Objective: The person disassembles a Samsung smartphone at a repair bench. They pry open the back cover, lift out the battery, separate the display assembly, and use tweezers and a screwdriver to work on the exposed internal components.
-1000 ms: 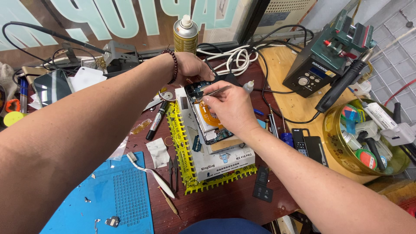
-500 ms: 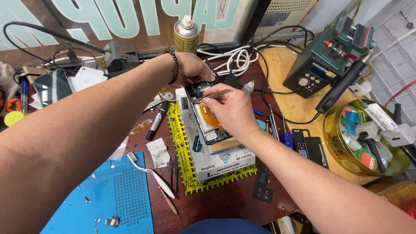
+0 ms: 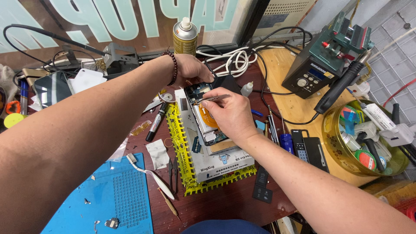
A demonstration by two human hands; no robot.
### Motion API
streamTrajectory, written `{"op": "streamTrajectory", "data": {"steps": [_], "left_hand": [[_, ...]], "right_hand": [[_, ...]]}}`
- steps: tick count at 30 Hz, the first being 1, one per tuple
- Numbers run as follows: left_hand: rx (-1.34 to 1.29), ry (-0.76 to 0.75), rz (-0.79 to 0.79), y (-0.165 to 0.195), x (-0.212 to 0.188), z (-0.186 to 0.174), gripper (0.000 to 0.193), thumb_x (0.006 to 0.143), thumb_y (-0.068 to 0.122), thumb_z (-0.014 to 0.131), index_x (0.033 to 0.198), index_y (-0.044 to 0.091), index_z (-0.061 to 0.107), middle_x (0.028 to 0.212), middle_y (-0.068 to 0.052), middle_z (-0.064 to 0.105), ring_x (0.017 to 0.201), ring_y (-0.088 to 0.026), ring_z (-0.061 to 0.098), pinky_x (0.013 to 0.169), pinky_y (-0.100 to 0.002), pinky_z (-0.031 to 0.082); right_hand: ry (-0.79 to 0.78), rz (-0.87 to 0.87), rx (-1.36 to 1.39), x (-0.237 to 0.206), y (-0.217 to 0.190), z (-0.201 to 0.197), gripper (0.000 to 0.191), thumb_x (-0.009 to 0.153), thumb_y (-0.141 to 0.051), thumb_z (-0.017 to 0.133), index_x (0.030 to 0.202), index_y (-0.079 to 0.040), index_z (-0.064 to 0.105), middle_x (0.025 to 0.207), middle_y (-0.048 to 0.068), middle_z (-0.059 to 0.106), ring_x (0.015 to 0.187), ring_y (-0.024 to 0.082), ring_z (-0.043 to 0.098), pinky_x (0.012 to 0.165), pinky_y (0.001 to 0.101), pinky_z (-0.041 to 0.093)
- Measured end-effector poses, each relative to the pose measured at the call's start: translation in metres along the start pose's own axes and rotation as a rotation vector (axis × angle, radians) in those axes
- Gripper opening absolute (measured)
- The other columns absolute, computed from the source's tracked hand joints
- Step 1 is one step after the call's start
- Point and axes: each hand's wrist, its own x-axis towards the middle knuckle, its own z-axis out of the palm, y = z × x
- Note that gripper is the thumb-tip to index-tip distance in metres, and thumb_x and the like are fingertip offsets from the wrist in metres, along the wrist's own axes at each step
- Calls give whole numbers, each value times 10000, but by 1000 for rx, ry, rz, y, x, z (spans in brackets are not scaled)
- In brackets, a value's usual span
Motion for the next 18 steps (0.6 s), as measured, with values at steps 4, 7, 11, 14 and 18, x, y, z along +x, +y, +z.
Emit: {"op": "streamTrajectory", "data": {"steps": [4, 7, 11, 14, 18], "left_hand": [[-8, 9, -9, 1, -3, 1, 87, 853, 92, 772, 931, 86, 734, 861, -14, 702, 767, -134, 598, 725, -305, 522], [3, 21, -18, 3, -6, 2, 90, 853, 96, 773, 935, 87, 735, 865, -16, 704, 775, -135, 603, 734, -308, 528], [-19, 7, -18, 4, -8, 3, 91, 850, 91, 765, 937, 86, 740, 872, -23, 710, 788, -140, 615, 742, -314, 531], [3, 29, -19, 3, -7, 2, 88, 851, 102, 768, 932, 88, 737, 876, -25, 710, 790, -140, 617, 743, -316, 531], [1, 14, -4, 1, -2, 1, 75, 849, 72, 756, 920, 83, 736, 872, -24, 708, 773, -129, 611, 713, -302, 524]], "right_hand": [[3, -7, -11, -1, 0, 0, 157, 902, -110, 746, 1041, -37, 755, 903, 36, 808, 800, 40, 733, 705, 212, 590], [1, 1, 14, 0, 2, 0, 147, 906, -95, 741, 1036, -29, 755, 892, 33, 804, 791, 39, 724, 698, 209, 583], [-9, 69, 136, 2, 6, 1, 152, 911, -76, 734, 1050, -18, 755, 885, 32, 788, 763, 40, 682, 660, 207, 560], [-46, 69, 250, 6, 10, 2, 175, 922, -64, 722, 1089, -15, 734, 919, 25, 769, 774, 35, 668, 661, 197, 551], [-165, 132, 209, 23, 14, -2, 160, 915, -66, 716, 1066, -16, 708, 911, 31, 761, 753, 57, 693, 660, 212, 596]]}}
